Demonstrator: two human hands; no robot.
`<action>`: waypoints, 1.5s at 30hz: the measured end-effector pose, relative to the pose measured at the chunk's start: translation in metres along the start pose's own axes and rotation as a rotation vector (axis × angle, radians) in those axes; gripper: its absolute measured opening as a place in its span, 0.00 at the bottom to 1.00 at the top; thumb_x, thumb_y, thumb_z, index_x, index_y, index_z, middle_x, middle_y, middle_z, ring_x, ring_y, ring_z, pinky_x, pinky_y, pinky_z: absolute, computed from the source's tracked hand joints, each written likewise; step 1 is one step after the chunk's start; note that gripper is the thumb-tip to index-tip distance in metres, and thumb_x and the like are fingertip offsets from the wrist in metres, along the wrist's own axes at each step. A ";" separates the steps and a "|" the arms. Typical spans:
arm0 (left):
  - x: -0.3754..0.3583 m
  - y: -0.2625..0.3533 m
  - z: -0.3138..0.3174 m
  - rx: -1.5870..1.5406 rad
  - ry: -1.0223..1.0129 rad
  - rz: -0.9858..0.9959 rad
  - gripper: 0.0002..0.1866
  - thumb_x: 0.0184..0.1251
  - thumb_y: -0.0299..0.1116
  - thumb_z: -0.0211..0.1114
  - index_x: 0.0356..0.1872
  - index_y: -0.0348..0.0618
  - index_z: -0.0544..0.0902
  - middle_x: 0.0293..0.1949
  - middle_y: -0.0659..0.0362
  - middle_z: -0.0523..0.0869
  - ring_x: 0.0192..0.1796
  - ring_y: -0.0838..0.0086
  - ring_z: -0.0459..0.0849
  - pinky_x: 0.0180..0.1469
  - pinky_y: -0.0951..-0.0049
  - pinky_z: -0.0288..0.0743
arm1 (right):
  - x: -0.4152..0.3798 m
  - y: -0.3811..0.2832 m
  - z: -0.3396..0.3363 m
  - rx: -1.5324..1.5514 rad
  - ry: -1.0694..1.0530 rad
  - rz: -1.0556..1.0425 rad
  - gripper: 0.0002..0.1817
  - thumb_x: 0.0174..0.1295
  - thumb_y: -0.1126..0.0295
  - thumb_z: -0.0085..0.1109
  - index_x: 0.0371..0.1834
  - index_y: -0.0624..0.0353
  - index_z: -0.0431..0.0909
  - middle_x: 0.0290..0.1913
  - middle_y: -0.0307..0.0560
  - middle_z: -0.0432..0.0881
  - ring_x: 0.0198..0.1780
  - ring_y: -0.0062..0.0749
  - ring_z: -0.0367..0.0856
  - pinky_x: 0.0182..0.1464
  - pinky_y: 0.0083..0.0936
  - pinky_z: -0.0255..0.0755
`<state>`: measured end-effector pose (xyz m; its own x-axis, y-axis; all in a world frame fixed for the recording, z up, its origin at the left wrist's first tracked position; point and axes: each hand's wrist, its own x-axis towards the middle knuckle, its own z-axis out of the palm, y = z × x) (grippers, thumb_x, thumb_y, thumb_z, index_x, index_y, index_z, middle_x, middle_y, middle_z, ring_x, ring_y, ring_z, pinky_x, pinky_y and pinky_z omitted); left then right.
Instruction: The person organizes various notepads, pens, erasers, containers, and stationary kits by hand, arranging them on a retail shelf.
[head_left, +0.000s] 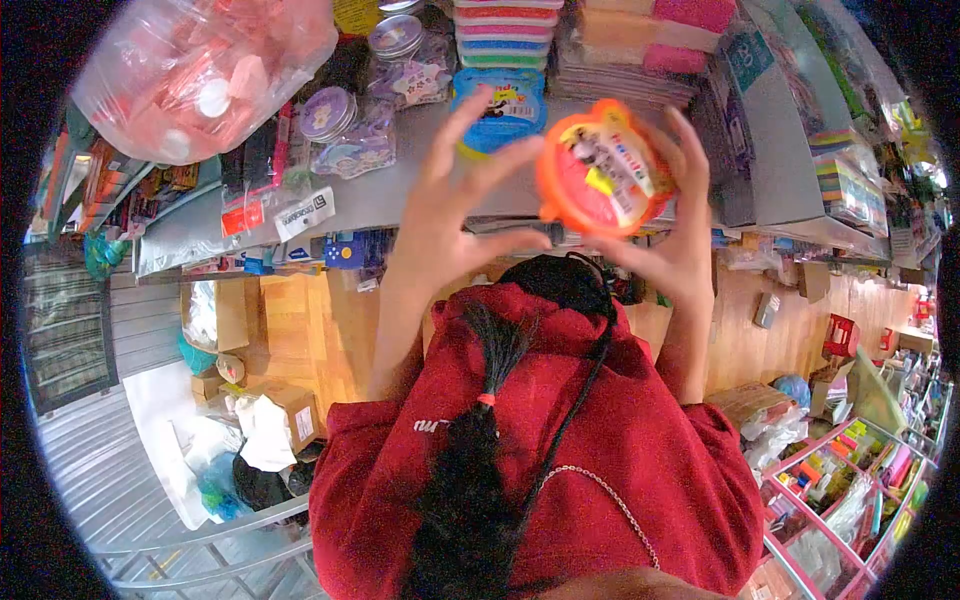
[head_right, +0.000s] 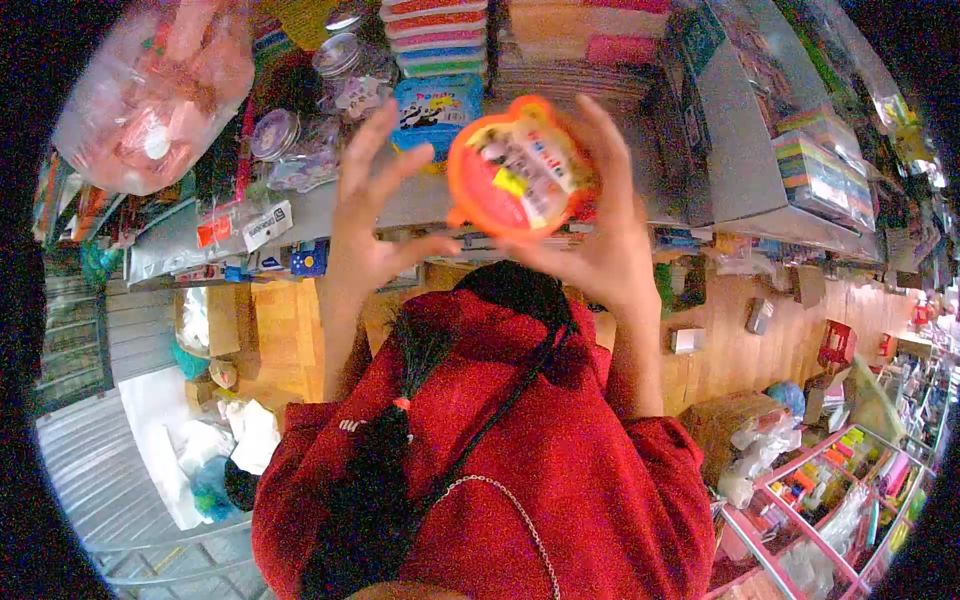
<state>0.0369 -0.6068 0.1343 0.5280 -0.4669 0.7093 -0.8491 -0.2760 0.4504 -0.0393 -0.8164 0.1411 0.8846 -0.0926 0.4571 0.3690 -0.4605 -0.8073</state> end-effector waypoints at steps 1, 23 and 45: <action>0.000 0.001 0.000 -0.076 -0.064 0.001 0.30 0.46 0.42 0.72 0.56 0.56 0.76 0.63 0.50 0.67 0.63 0.55 0.69 0.62 0.60 0.66 | 0.001 0.000 0.000 0.027 -0.056 -0.028 0.62 0.31 0.62 0.79 0.69 0.63 0.45 0.63 0.58 0.64 0.64 0.44 0.65 0.65 0.37 0.59; -0.005 -0.041 0.039 0.126 0.176 -0.324 0.28 0.38 0.27 0.75 0.48 0.49 0.80 0.60 0.50 0.71 0.62 0.56 0.70 0.62 0.62 0.66 | -0.008 0.015 -0.006 -0.418 0.039 0.052 0.47 0.42 0.62 0.73 0.66 0.60 0.57 0.63 0.58 0.64 0.64 0.50 0.64 0.63 0.37 0.60; -0.013 -0.030 0.008 -0.060 0.156 -0.080 0.27 0.60 0.46 0.61 0.58 0.42 0.71 0.62 0.45 0.66 0.65 0.53 0.63 0.66 0.55 0.53 | 0.060 0.017 0.004 -0.134 -0.206 -0.359 0.40 0.31 0.62 0.75 0.52 0.58 0.65 0.52 0.54 0.68 0.57 0.48 0.67 0.59 0.35 0.64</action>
<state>0.0554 -0.5993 0.1066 0.5935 -0.3086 0.7433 -0.8045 -0.2538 0.5370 0.0209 -0.8258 0.1531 0.7499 0.2660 0.6057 0.6357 -0.5428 -0.5488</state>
